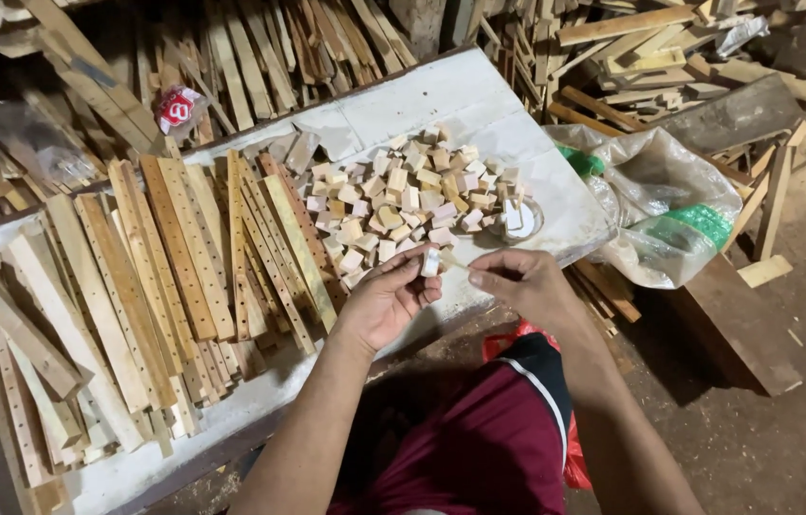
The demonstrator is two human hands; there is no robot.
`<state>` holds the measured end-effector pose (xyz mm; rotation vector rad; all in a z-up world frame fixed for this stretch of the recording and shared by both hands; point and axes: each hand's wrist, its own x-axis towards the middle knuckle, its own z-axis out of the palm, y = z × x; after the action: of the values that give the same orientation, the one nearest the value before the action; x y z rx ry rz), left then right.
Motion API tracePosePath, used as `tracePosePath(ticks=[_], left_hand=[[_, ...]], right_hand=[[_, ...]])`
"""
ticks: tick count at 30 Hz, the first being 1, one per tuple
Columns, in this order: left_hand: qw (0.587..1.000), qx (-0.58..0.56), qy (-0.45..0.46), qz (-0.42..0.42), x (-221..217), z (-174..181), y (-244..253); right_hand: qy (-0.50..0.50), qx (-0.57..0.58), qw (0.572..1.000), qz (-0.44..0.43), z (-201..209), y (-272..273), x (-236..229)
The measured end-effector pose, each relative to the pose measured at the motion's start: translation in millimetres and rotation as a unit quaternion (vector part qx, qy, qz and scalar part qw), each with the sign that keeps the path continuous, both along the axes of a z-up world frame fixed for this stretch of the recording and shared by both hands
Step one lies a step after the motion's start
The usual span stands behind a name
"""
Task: The person sits at a workbench and assembles wooden clothespin parts by hand. They pick up small wooden blocks from a pile, insert them into the slots of long slotted wooden strips, press the pieces to seat them, and place the assembled strips with the finished stack on the bench.
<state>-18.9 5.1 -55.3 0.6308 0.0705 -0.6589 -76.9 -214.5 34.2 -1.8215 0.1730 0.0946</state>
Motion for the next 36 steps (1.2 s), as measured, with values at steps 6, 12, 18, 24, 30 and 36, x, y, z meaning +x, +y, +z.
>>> tracePosePath(ticks=[6,12,18,24,30,36], left_hand=[[1.000,-0.002,-0.006,0.000,-5,10,1],[1.000,-0.008,-0.017,0.003,-8,20,2],[1.000,-0.010,-0.023,-0.001,-5,10,1],[0.999,-0.018,-0.029,-0.005,-8,8,2],[0.991,0.087,-0.074,0.065,-22,2,13],[0.866,0.448,-0.184,0.120,-40,-5,8]], right_hand=[[-0.004,0.015,1.000,0.020,-3,-3,1],[0.000,0.014,0.999,0.043,8,4,0],[0.006,0.011,0.999,0.046,5,1,1],[0.008,0.010,0.999,0.036,2,0,4],[0.004,0.028,1.000,0.002,-17,-6,2],[0.010,0.024,0.999,-0.021,-29,-5,-1]])
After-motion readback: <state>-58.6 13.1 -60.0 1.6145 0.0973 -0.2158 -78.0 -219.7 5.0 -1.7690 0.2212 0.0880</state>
